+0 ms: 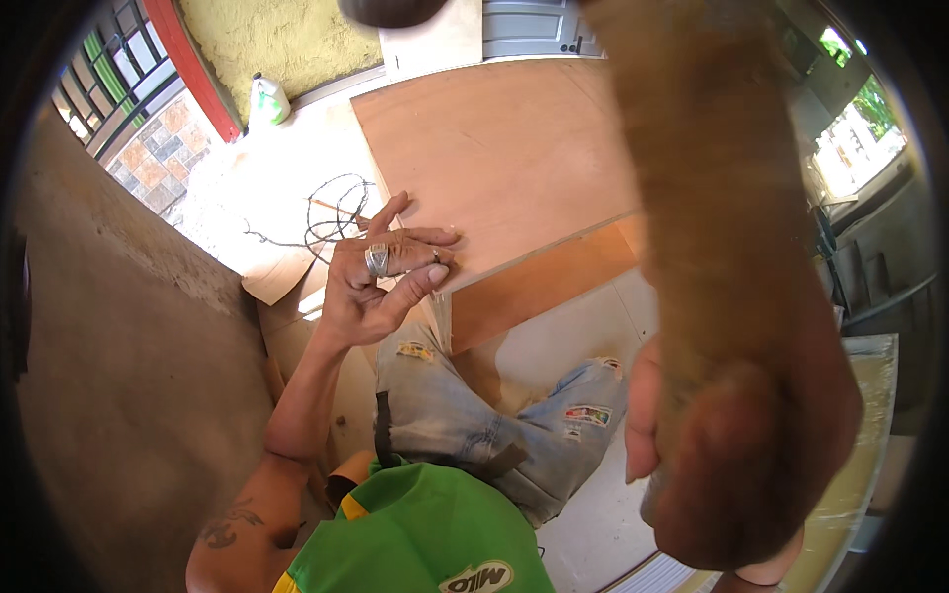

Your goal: The person applies glue to the edges of wooden panels, positions a wooden board on top, and hammers a nail into the board using a hammer.

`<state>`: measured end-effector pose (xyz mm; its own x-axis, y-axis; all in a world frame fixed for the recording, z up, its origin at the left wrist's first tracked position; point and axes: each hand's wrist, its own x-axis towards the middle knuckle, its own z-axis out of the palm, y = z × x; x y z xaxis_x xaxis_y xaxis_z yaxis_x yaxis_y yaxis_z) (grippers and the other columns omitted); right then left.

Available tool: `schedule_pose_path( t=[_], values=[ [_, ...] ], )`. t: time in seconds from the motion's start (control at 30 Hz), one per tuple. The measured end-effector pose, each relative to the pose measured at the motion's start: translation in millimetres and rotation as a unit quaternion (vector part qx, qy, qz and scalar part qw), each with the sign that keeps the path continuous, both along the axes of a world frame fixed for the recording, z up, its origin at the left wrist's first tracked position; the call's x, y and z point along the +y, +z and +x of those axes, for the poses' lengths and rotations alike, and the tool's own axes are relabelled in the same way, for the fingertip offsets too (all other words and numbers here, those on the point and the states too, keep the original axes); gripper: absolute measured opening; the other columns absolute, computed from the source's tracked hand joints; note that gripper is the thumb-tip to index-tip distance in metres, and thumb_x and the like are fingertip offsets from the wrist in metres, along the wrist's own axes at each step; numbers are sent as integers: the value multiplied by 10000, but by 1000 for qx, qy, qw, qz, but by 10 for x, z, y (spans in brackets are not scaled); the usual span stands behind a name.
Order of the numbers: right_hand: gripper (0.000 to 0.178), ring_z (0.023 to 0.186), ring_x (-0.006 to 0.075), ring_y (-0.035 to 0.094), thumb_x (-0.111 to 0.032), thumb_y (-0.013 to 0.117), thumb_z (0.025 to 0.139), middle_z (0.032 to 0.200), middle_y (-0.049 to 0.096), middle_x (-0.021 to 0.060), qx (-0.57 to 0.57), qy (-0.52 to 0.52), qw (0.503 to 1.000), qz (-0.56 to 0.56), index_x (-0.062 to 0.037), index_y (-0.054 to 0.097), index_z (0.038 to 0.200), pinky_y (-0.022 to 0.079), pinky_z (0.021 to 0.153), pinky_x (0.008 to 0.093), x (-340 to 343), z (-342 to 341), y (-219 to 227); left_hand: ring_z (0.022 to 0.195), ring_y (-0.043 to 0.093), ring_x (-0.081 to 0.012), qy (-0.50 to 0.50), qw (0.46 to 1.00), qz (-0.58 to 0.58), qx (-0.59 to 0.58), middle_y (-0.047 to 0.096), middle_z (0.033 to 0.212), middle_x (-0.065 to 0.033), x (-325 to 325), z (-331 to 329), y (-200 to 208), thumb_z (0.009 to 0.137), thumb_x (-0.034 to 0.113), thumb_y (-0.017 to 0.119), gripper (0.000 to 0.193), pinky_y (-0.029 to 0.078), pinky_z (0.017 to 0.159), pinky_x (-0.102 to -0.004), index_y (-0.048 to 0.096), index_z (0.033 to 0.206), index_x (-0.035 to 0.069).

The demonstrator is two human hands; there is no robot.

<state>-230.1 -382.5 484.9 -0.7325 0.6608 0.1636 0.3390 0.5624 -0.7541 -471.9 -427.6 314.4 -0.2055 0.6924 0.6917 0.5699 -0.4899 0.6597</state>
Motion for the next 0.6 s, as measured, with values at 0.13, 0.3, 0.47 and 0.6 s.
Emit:
schedule_pose_path(
  t=[0.13,0.3,0.47,0.6],
  values=[
    [298,586,129,506,-237,505,920,699,558,84,-26,58,996,-59,21,505,1069,422,521,311,151,6,-212,937,678,-225,30,999,-23,14,715,877,-98,-109,-50,-21,780,65,727,62,265,1093,-487,720,840,53],
    [391,436,65,457,-360,434,959,577,481,13,-47,90,990,-98,18,516,1025,383,414,227,219,-5,-441,861,683,-219,38,998,-33,31,713,807,-72,-131,-81,-37,784,49,720,40,288,1079,-485,716,824,54],
    [330,485,53,431,-306,439,958,591,482,10,66,-12,995,-70,13,515,996,353,447,227,152,158,-288,1178,543,-287,67,995,2,74,627,1186,-87,-100,-185,-61,672,426,817,546,232,1105,-505,679,1113,135],
    [471,417,70,421,-406,374,953,566,463,28,65,-75,994,-34,35,519,1031,347,391,223,163,218,-344,1281,443,-302,67,978,-10,197,570,1290,-34,5,-422,-341,615,601,756,722,122,1133,-524,646,1193,182]
  ],
)
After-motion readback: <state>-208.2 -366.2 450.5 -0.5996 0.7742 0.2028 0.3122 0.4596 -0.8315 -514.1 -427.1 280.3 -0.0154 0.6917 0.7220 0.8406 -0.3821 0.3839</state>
